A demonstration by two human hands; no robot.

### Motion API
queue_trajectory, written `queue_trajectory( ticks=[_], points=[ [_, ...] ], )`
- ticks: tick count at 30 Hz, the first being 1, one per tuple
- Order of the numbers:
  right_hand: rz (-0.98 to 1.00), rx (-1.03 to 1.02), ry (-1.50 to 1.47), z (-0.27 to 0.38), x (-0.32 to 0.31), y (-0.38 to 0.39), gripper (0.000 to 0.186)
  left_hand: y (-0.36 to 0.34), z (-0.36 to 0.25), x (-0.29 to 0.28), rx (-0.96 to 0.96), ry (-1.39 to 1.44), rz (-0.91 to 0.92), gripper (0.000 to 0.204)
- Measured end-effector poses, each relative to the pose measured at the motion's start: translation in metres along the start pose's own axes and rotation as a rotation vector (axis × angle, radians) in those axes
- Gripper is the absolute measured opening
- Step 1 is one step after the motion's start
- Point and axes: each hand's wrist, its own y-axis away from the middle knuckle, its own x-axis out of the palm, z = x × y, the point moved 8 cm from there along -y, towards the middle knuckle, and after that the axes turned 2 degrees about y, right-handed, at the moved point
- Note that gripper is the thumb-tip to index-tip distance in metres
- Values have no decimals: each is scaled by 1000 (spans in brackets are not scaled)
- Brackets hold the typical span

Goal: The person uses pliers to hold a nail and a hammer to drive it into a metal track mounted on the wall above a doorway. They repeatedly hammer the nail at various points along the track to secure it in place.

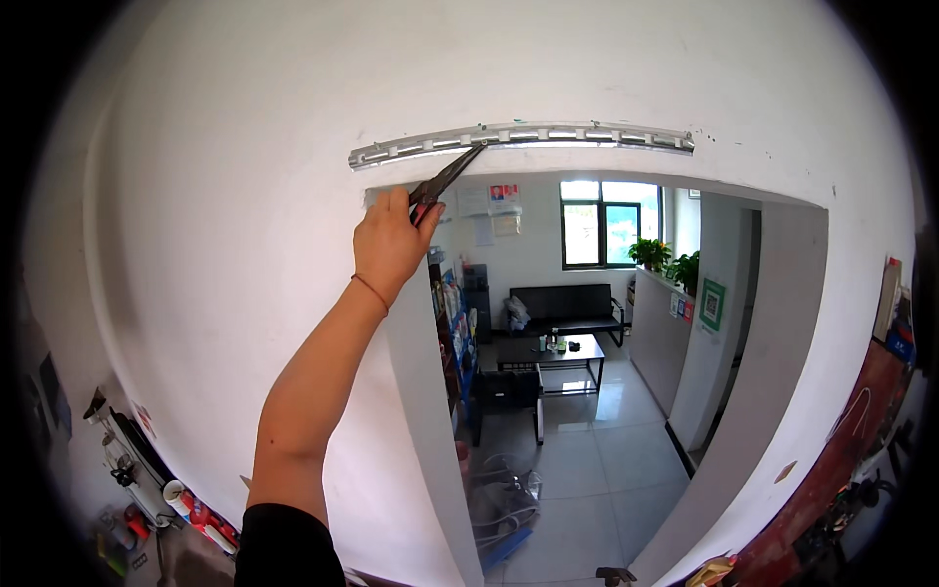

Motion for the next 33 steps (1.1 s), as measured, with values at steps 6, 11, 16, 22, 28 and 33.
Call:
queue_trajectory(
  ticks=[6,11,16,22,28,33],
  points=[
    [-87,-172,290,106,-20,52,43,1,-3,-3,36,-20,-80,42],
    [-117,-191,459,130,-24,77,52,0,0,1,18,0,-42,41],
    [-149,-205,311,117,-20,64,50,0,2,1,23,14,-43,41],
    [-102,-244,99,103,-8,40,42,-1,0,1,8,18,-35,41],
    [-50,-255,154,111,-2,41,40,1,-1,0,18,21,-58,41],
    [-20,-287,181,100,4,28,40,1,-2,-1,30,-1,-70,41]
  ],
)
